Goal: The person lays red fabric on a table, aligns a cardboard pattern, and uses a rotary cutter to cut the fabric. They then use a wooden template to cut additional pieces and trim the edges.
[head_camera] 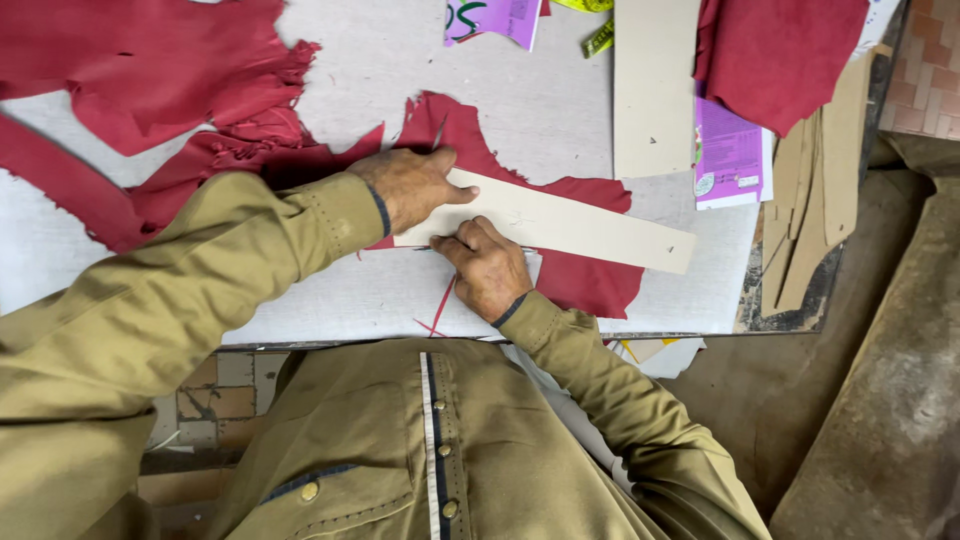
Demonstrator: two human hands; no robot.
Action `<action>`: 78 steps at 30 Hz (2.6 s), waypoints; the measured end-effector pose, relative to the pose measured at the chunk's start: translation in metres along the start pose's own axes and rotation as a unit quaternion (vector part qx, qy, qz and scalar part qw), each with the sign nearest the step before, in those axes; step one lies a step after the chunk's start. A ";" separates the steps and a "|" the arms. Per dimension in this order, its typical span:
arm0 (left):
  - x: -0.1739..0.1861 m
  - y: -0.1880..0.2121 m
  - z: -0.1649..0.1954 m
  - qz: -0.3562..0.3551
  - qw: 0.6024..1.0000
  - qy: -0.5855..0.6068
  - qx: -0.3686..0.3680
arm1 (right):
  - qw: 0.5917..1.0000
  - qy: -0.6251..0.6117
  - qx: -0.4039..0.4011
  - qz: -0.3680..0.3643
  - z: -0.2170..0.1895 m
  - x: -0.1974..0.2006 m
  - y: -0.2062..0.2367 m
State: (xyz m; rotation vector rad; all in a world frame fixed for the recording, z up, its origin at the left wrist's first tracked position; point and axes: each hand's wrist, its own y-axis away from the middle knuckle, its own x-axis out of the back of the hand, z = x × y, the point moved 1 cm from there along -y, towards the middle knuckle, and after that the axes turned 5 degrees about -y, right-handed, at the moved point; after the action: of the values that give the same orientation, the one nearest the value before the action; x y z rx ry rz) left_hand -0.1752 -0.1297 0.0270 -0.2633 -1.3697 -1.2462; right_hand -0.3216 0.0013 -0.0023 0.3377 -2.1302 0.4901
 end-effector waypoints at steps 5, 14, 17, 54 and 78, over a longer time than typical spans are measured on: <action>-0.001 -0.003 0.004 -0.007 0.999 0.016 0.029 | 0.998 0.011 -0.057 0.000 0.029 0.030 0.023; 0.009 -0.002 0.016 -0.028 0.998 0.022 0.045 | 0.989 0.035 -0.140 0.033 0.071 0.069 0.078; 0.012 -0.005 0.020 -0.047 0.997 0.016 0.059 | 0.986 0.030 -0.157 0.048 0.089 0.087 0.101; 0.000 -0.021 0.058 0.039 0.989 0.006 0.142 | 0.997 0.007 -0.069 0.021 0.088 0.070 0.085; 0.028 0.013 -0.018 0.302 0.888 0.321 0.130 | 0.820 -0.232 -0.463 0.244 0.100 0.140 0.187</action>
State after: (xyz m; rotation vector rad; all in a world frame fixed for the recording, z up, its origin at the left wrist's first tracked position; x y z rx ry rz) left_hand -0.1623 -0.1527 0.0513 -0.0620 -0.7645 -0.5329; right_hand -0.5484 0.1121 0.0204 -0.7317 -2.6381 -0.4476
